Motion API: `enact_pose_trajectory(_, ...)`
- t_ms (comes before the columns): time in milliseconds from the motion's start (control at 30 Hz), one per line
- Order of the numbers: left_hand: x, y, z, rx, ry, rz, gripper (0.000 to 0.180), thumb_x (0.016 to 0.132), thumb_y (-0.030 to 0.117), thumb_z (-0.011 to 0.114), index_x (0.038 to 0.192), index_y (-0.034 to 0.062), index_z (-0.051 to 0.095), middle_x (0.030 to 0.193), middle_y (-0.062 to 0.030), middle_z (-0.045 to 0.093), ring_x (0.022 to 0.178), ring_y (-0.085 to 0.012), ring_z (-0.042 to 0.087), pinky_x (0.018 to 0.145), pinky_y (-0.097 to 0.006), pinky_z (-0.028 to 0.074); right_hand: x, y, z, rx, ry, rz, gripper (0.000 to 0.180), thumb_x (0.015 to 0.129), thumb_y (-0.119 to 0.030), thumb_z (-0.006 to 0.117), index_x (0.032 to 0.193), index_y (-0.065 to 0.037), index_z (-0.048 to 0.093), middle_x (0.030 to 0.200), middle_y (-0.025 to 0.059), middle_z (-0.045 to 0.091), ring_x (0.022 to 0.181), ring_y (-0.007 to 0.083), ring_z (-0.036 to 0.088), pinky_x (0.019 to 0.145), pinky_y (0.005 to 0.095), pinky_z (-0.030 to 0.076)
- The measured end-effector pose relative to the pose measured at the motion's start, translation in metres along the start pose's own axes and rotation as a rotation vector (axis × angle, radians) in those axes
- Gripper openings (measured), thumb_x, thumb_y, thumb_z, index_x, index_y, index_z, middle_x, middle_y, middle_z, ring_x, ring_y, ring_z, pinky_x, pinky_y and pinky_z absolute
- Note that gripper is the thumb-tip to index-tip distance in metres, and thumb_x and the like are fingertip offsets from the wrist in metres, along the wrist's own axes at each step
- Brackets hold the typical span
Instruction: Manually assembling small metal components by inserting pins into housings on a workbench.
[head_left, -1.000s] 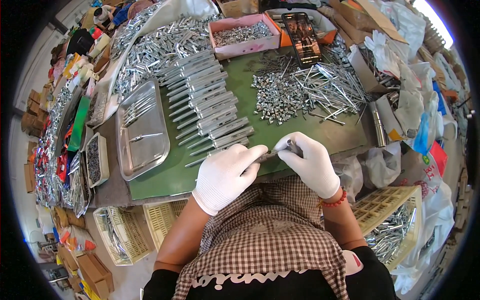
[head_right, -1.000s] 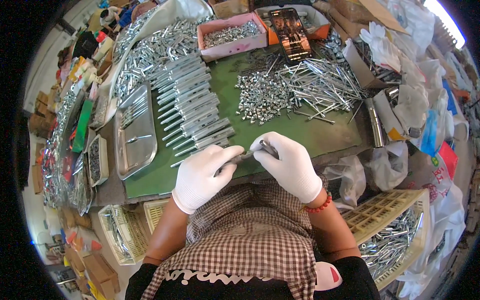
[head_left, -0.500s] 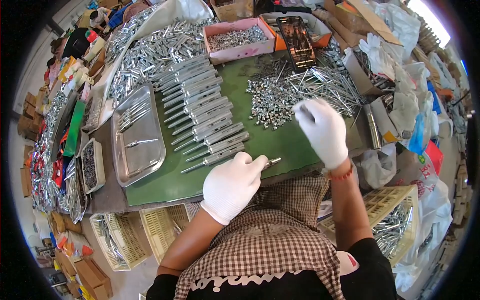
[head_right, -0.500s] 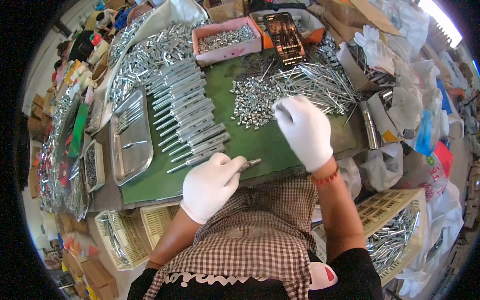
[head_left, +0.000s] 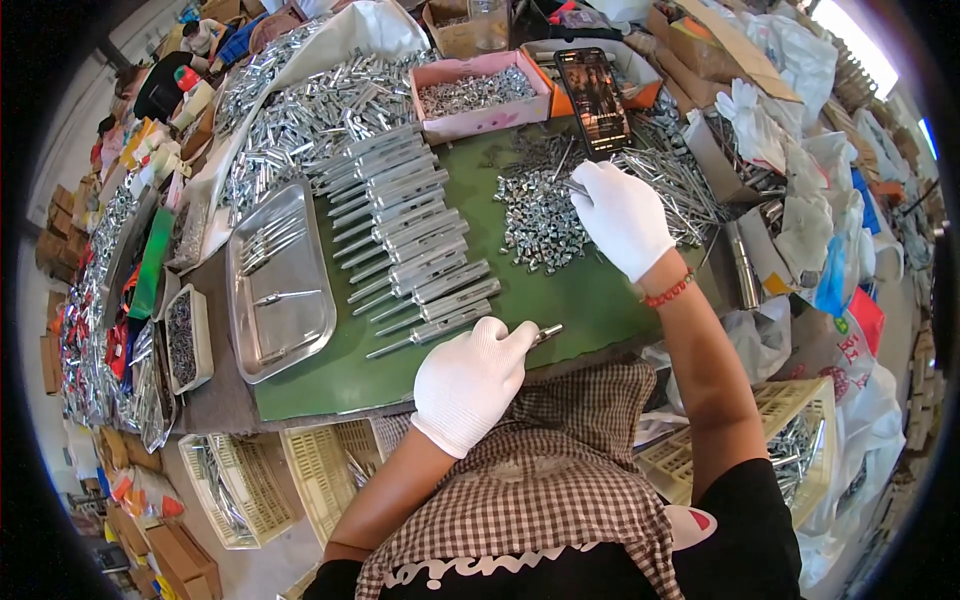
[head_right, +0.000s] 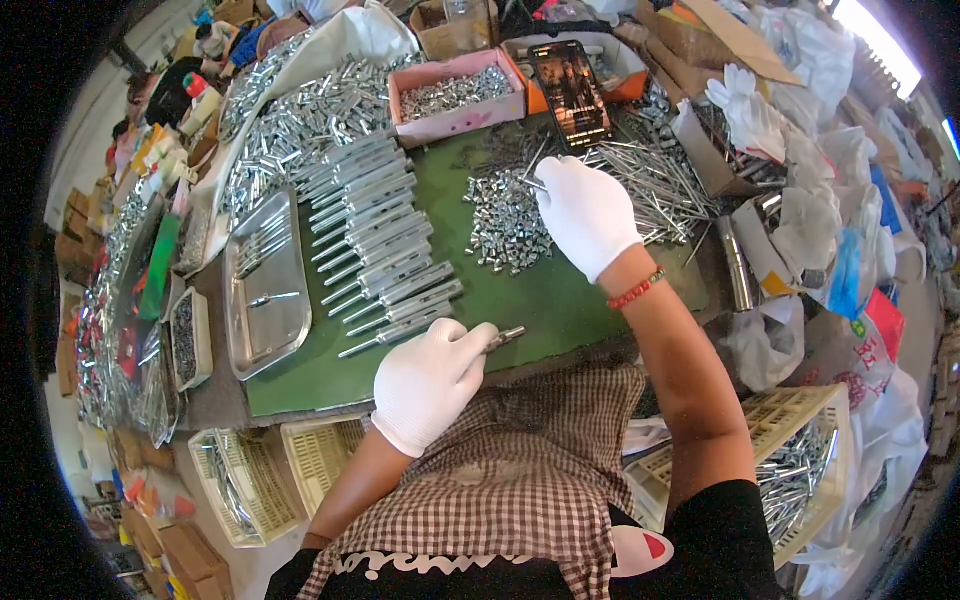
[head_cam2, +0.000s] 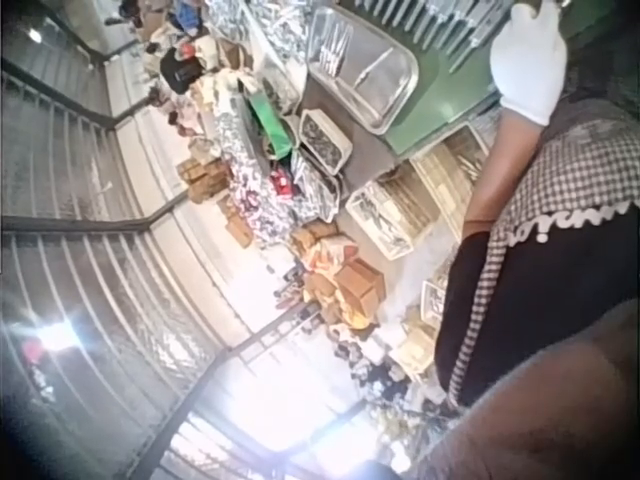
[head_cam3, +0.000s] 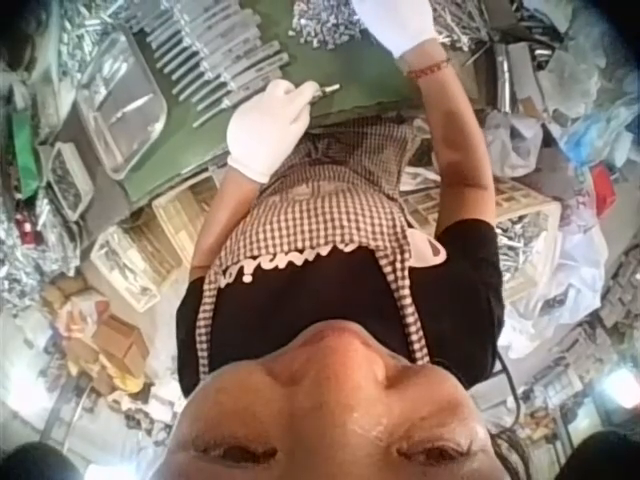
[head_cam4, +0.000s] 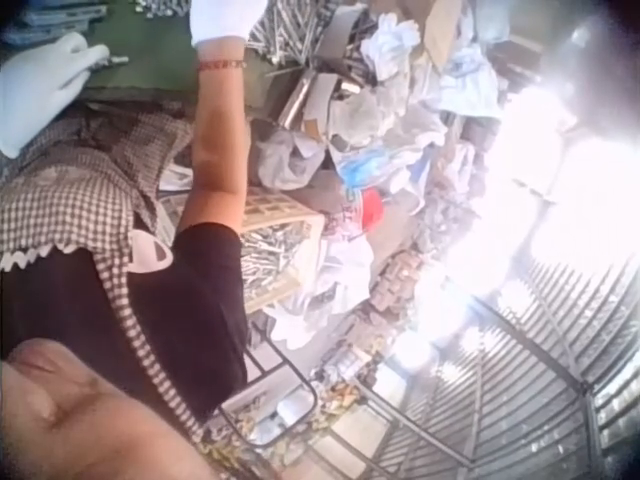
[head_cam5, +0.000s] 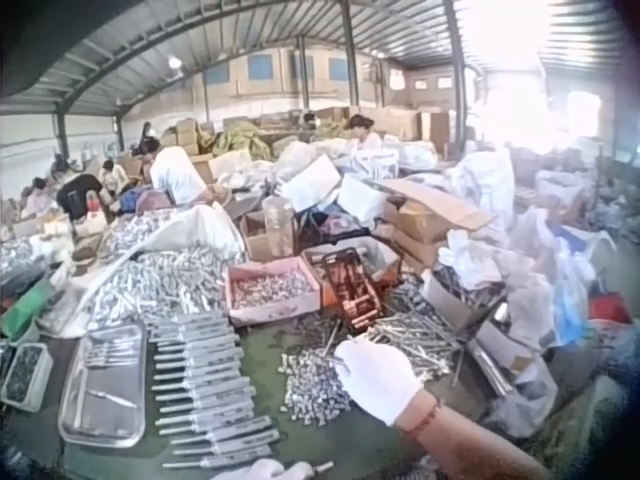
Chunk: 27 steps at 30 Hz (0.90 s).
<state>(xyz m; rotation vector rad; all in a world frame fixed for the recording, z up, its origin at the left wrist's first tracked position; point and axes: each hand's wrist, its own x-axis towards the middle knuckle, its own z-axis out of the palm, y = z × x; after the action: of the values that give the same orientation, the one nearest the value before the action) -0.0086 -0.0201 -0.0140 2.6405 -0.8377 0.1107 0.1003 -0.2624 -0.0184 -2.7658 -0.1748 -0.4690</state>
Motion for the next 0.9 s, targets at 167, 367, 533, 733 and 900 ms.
enact_pose_trajectory(167,0.0,0.0,0.0,-0.017,-0.015,0.008,0.022,0.088,0.014,0.064,0.109,0.0208,0.066,0.085,-0.0064,0.056,0.065,-0.0284,0.061,0.057,-0.041,0.049,0.005,0.005,0.002,-0.021,-0.014,-0.067,0.014,0.091,-0.02,0.062,0.094,-0.008,0.066,0.094,0.0147,0.065,0.086,0.0366,0.067,0.077,0.0488,0.054)
enact_pose_trajectory(367,0.001,0.001,0.002,-0.022,-0.008,-0.017,0.021,0.088,0.014,0.063,0.108,0.0211,0.066,0.086,-0.0063,0.057,0.066,-0.0284,0.062,0.058,-0.041,0.05,0.013,0.004,0.0,-0.104,-0.088,-0.091,0.013,0.089,-0.02,0.062,0.092,-0.008,0.067,0.092,0.0162,0.067,0.088,0.0372,0.069,0.076,0.0491,0.055)
enact_pose_trajectory(533,0.0,0.0,0.001,-0.03,0.01,-0.004,0.022,0.088,0.015,0.063,0.109,0.0208,0.067,0.085,-0.0063,0.057,0.065,-0.0284,0.062,0.057,-0.041,0.05,-0.027,-0.017,-0.021,0.183,-0.023,-0.122,0.01,0.087,-0.015,0.063,0.094,-0.009,0.068,0.084,0.0149,0.066,0.084,0.0357,0.068,0.072,0.0461,0.054)
enact_pose_trajectory(733,0.002,0.0,0.002,-0.037,-0.002,-0.013,0.023,0.088,0.015,0.064,0.11,0.0204,0.067,0.084,-0.0066,0.058,0.064,-0.0288,0.062,0.056,-0.041,0.05,-0.1,-0.047,-0.023,0.43,-0.11,-0.168,0.011,0.081,-0.011,0.071,0.092,-0.01,0.071,0.087,0.0102,0.067,0.08,0.0315,0.067,0.07,0.0401,0.054)
enact_pose_trajectory(900,0.001,0.0,0.002,-0.046,0.018,-0.007,0.023,0.088,0.015,0.064,0.111,0.0198,0.067,0.085,-0.0069,0.059,0.063,-0.0291,0.062,0.056,-0.041,0.05,-0.119,-0.062,-0.012,0.26,-0.03,-0.181,0.011,0.08,-0.017,0.072,0.089,-0.012,0.071,0.082,0.0075,0.061,0.075,0.0286,0.065,0.065,0.0413,0.053)
